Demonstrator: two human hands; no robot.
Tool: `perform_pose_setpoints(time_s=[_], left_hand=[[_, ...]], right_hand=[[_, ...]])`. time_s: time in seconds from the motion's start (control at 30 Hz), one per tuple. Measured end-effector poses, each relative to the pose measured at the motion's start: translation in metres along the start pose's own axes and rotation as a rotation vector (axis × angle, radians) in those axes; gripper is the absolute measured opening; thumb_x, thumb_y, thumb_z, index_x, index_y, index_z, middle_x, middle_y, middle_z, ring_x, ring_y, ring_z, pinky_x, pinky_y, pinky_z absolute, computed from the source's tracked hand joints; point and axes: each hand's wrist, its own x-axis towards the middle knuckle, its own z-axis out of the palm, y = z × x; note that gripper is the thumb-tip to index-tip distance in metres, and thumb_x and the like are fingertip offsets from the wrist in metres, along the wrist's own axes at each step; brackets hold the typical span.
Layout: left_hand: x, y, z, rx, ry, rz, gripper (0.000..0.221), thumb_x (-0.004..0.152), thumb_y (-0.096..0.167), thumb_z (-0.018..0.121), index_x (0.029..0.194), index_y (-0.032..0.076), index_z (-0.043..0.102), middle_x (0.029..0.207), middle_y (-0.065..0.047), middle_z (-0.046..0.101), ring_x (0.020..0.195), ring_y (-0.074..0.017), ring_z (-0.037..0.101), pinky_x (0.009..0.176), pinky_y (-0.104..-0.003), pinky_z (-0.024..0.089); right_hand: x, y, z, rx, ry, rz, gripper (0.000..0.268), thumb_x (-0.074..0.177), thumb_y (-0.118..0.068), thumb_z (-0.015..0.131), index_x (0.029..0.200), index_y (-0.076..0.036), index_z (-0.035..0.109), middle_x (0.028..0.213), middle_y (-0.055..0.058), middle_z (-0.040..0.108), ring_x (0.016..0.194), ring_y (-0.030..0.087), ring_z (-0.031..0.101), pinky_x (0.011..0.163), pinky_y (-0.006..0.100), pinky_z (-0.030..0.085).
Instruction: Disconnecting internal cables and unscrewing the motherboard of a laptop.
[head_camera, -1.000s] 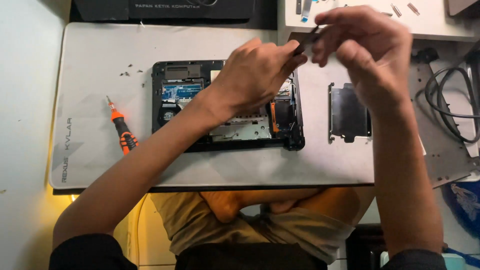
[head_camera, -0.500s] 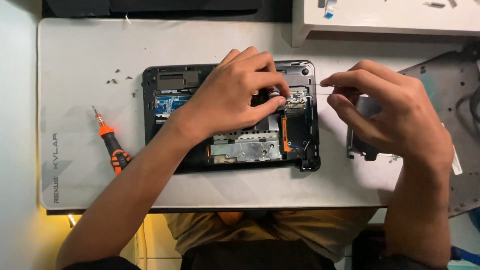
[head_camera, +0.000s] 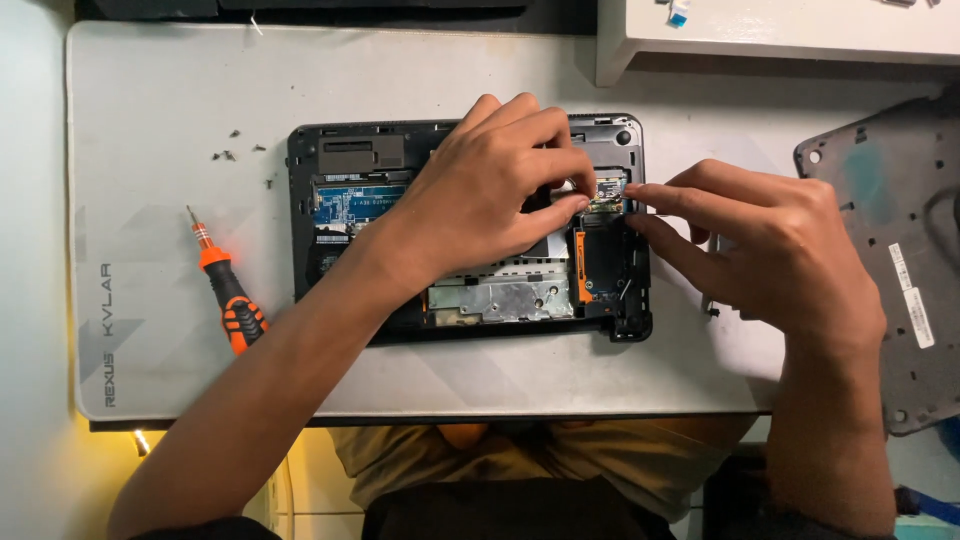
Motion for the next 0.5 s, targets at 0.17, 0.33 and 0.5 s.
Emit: perform_pose_setpoints(time_s=[0.17, 0.33, 0.5], left_hand=[[0.0, -0.001, 0.001, 0.03, -0.005, 0.012, 0.004, 0.104, 0.015, 0.09, 0.106, 0.015, 0.087, 0.106, 0.0, 0.065, 0.098, -0.0195, 0.057, 0.1, -0.04, 0.047], [0.0, 0.001, 0.0, 0.034, -0.008, 0.011, 0.004, 0.104, 0.015, 0.09, 0.107, 0.015, 0.087, 0.107, 0.0, 0.066, 0.099, -0.0199, 0.058, 0.1, -0.04, 0.047], [-0.001, 0.001, 0.0, 0.021, 0.001, 0.016, 0.004, 0.105, 0.013, 0.088, 0.107, 0.014, 0.086, 0.105, -0.001, 0.065, 0.097, -0.0197, 0.057, 0.1, -0.039, 0.048]], right_hand=[[-0.004, 0.004, 0.005, -0.001, 0.009, -0.02, 0.023, 0.102, 0.0, 0.098, 0.124, -0.003, 0.096, 0.099, 0.008, 0.087, 0.054, 0.011, 0.059, 0.043, 0.029, 0.045], [-0.003, -0.008, 0.001, -0.019, 0.027, 0.007, 0.019, 0.105, 0.001, 0.098, 0.124, -0.002, 0.097, 0.099, 0.005, 0.086, 0.053, 0.011, 0.053, 0.045, 0.031, 0.04], [-0.008, -0.004, 0.004, -0.028, 0.024, 0.019, 0.016, 0.107, 0.001, 0.097, 0.122, -0.004, 0.098, 0.101, 0.006, 0.088, 0.053, 0.01, 0.056, 0.043, 0.03, 0.041]])
